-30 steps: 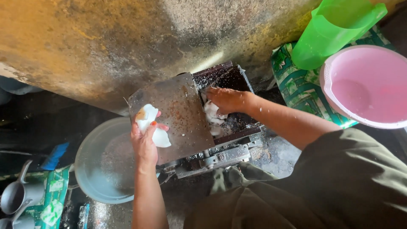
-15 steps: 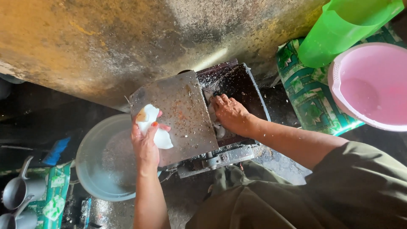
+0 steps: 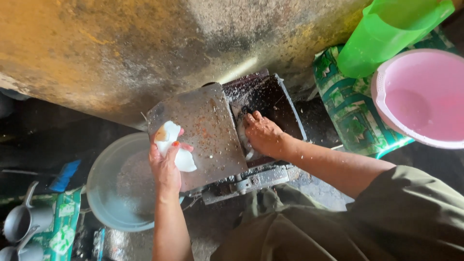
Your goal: Grating pieces of coconut meat using a mechanical grating machine
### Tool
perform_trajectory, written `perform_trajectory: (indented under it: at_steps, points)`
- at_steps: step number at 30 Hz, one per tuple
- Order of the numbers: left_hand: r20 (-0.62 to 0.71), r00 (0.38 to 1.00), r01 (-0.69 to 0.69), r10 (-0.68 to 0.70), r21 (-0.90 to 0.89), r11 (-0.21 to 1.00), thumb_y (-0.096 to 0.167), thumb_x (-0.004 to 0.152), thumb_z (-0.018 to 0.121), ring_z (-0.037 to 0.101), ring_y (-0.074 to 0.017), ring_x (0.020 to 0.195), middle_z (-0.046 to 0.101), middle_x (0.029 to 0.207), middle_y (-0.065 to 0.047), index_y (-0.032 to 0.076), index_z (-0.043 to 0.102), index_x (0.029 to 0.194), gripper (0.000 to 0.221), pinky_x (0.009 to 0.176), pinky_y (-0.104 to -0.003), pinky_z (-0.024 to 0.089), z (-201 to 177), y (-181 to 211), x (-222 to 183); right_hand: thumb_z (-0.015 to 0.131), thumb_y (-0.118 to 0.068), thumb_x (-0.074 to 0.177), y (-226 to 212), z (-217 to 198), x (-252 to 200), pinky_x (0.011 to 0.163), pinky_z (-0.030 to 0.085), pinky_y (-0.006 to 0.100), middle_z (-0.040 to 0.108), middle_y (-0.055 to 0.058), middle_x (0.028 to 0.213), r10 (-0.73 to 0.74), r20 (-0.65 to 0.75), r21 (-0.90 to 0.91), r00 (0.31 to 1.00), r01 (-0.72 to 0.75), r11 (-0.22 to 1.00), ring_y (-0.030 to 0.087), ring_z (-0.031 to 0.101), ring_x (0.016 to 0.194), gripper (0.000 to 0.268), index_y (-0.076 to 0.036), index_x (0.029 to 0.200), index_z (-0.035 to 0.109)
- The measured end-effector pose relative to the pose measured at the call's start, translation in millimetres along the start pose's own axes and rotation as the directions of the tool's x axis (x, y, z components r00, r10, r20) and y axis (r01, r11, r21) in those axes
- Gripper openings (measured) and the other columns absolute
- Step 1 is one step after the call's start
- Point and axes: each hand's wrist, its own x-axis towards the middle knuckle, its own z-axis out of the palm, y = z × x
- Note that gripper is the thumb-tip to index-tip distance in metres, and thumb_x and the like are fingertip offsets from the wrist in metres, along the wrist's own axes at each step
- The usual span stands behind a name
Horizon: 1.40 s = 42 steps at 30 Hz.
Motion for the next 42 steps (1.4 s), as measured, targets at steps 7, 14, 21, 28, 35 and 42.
perform_trajectory:
  at_steps: [7,14,21,28,35,42]
  points:
    - [-0.024,0.999,-0.044,0.041,-0.151,0.988,0.006,0.095,0.055,0.073,-0.0181,0.074,0.07,0.123,-0.014,0.017,0.051,0.136,0.042,0.067,-0.034,0.063,0.5,-21.1,4.8,0.073,-0.031,0.079,8.9,19.4,-0.4,0.076,0.055,0.029,0.058,0.009,0.107,-0.001,-0.118,-0.015,0.993,-0.001,1.0,0.027,0.057,0.106,0.036,-0.004,0.104,0.069]
    - [-0.05,0.999,-0.017,0.008,-0.184,0.983,0.001,0.091,0.062,0.076,-0.0255,0.072,0.072,0.118,-0.022,0.014,0.055,0.134,0.046,0.062,-0.04,0.065,-0.3,8.7,-3.6,0.072,-0.037,0.078,79.6,62.9,12.9,0.082,0.059,0.039,0.06,0.01,0.1,-0.172,-0.094,0.092,0.981,0.18,0.979,0.033,0.066,0.096,0.039,-0.005,0.098,0.063]
    - [-0.017,1.0,0.022,-0.023,-0.049,0.999,0.01,0.096,0.06,0.077,-0.0224,0.075,0.071,0.121,-0.016,0.02,0.054,0.138,0.043,0.065,-0.036,0.065,-3.9,21.0,-5.6,0.081,-0.039,0.078,78.0,58.6,31.8,0.061,0.054,0.04,0.055,0.004,0.067,-0.379,-0.524,0.396,0.763,0.611,0.685,0.03,0.062,0.07,0.037,-0.012,0.074,0.056]
    - [0.022,1.0,0.006,-0.003,-0.158,0.987,0.008,0.094,0.061,0.075,-0.0214,0.074,0.071,0.121,-0.017,0.018,0.055,0.139,0.047,0.064,-0.035,0.065,-4.7,-7.7,6.8,0.059,-0.036,0.09,81.7,139.5,56.0,0.066,0.053,0.048,0.059,0.012,0.08,-0.321,-0.572,0.038,0.755,0.414,0.909,0.033,0.063,0.078,0.026,-0.011,0.094,0.058]
    - [0.01,1.0,-0.014,0.016,-0.149,0.989,0.005,0.093,0.059,0.073,-0.019,0.073,0.07,0.124,-0.017,0.018,0.049,0.137,0.046,0.06,-0.032,0.063,-5.3,-10.0,5.9,0.068,-0.029,0.081,97.4,121.1,55.5,0.054,0.052,0.051,0.057,0.014,0.069,-0.339,-0.449,0.288,0.827,0.493,0.821,0.041,0.063,0.066,0.028,-0.007,0.079,0.051]
    - [0.004,0.999,-0.051,0.051,-0.055,0.997,0.01,0.096,0.06,0.074,-0.0201,0.079,0.067,0.128,-0.017,0.02,0.043,0.144,0.052,0.067,-0.033,0.063,-1.5,-6.7,8.9,0.085,-0.055,0.057,64.7,90.4,65.4,0.065,0.061,0.041,0.067,0.005,0.068,-0.082,-0.219,0.179,0.972,0.123,0.976,0.028,0.073,0.071,0.049,-0.017,0.079,0.064]
